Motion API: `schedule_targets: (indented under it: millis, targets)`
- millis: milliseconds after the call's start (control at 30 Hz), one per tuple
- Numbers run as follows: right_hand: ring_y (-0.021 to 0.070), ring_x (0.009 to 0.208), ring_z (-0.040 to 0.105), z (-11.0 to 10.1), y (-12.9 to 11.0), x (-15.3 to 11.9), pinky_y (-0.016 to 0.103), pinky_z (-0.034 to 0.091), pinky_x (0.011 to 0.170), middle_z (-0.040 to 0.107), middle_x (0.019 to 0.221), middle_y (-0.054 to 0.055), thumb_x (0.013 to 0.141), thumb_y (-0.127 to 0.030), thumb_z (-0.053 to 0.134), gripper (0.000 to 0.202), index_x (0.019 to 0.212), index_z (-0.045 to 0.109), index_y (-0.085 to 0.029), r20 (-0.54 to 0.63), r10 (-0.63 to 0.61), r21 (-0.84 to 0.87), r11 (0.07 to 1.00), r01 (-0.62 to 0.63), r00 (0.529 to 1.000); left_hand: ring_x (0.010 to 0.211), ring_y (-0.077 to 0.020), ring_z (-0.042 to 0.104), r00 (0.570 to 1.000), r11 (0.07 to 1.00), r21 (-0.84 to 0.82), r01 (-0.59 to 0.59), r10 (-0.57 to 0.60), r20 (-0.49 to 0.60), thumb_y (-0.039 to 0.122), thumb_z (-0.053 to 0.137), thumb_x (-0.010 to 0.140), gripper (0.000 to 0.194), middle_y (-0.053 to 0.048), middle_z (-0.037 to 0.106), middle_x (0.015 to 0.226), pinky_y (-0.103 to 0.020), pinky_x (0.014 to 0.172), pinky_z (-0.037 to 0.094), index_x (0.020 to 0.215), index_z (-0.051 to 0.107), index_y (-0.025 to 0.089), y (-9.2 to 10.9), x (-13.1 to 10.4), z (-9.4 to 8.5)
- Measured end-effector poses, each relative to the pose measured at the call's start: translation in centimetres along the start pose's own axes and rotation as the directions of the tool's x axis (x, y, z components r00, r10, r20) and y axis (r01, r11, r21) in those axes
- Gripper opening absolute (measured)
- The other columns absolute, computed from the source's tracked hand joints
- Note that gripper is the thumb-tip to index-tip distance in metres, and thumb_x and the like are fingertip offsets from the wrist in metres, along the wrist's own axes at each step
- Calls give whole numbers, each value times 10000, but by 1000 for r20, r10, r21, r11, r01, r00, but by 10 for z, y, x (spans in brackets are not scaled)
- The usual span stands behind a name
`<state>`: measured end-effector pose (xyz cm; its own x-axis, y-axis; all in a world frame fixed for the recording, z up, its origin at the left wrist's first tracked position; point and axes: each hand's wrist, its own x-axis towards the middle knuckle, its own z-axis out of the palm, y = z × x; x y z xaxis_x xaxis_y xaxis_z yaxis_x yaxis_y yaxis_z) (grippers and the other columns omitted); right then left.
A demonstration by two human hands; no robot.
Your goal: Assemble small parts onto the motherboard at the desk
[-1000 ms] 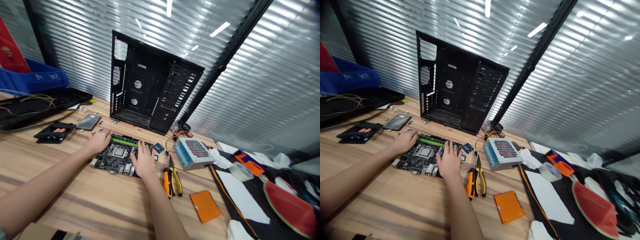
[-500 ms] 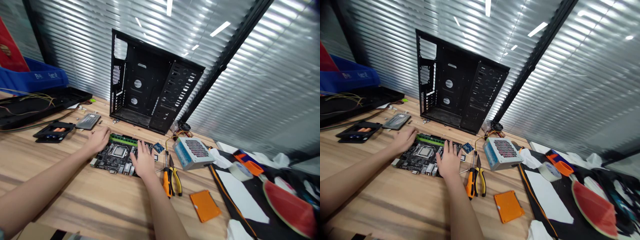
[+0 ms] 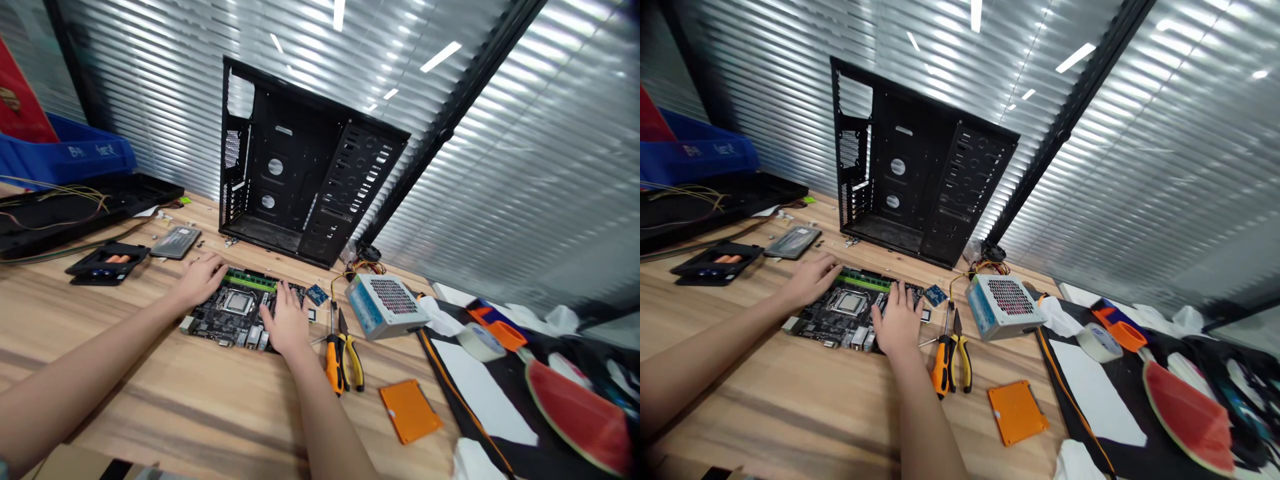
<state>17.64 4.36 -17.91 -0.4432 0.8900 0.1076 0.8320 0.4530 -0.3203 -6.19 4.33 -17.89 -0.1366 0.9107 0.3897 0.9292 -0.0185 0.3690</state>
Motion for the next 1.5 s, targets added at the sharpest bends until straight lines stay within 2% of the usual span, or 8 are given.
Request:
schedule_targets:
  millis: [133,300,500,733,900,1133,1333,1500]
  targets:
    - [306,1416,290,0,0,0,545,163,1149,262,1552,134,969,-472,333,625,1491,315,-129,-4,-3,-4,1000,3,1000,959,-237,593,1000,1000,9,25,-25,19,411,291,913,334,-79,642,978,-387,893,371,862,546,201,-1,0,0]
    - [303,1414,295,0,0,-1,542,171,1149,272,1548,134,968,-456,346,630,1496,299,-116,-12,-4,-7,1000,4,1000,937,-232,594,1000,1000,6,13,-13,-8,428,287,921,355,-74,653,962,-364,877,383,870,556,202,-5,0,4]
    - [299,1415,294,1,0,0,540,164,1151,261,1552,133,967,-459,346,621,1489,317,-124,-7,-4,-7,1000,4,1000,1012,-243,595,997,997,7,72,-72,-19,311,269,917,327,-88,663,1070,-411,901,343,978,574,211,-7,-1,4]
    - [297,1414,296,-1,-1,-1,535,165,1152,253,1554,140,966,-458,350,622,1486,321,-120,0,-2,-11,1000,2,1000,1015,-290,606,984,984,77,160,-165,70,302,305,886,320,-102,687,1084,-472,907,329,1024,580,214,-10,0,5]
    - [303,1406,309,-2,-1,-1,542,177,1146,264,1553,130,964,-454,356,614,1484,325,-129,-10,-6,-9,1000,5,1000,1024,-297,607,982,984,85,156,-163,90,300,292,888,323,-98,693,1103,-490,910,326,1032,571,222,-8,0,3]
    - [299,1404,310,-3,-3,-1,545,183,1140,270,1553,141,961,-458,365,603,1469,355,-134,-8,-5,-34,999,5,1000,1024,-287,613,984,984,88,154,-161,76,290,319,865,305,-102,704,1072,-452,879,347,993,587,221,-6,0,2]
    - [305,1394,325,-1,-3,-1,537,188,1139,226,1566,164,954,-466,380,609,1463,365,-132,-26,3,-48,999,-5,1000,1023,-291,614,980,981,106,165,-175,92,264,313,856,320,-99,707,1058,-447,865,351,1013,589,226,-4,0,2]
    - [312,1375,351,-1,-4,-1,570,186,1129,283,1545,168,961,-476,365,605,1457,373,-130,-37,-2,-50,999,1,999,1026,-300,608,982,984,89,155,-163,96,257,308,859,317,-96,695,1080,-464,866,339,1014,584,227,-6,1,3]
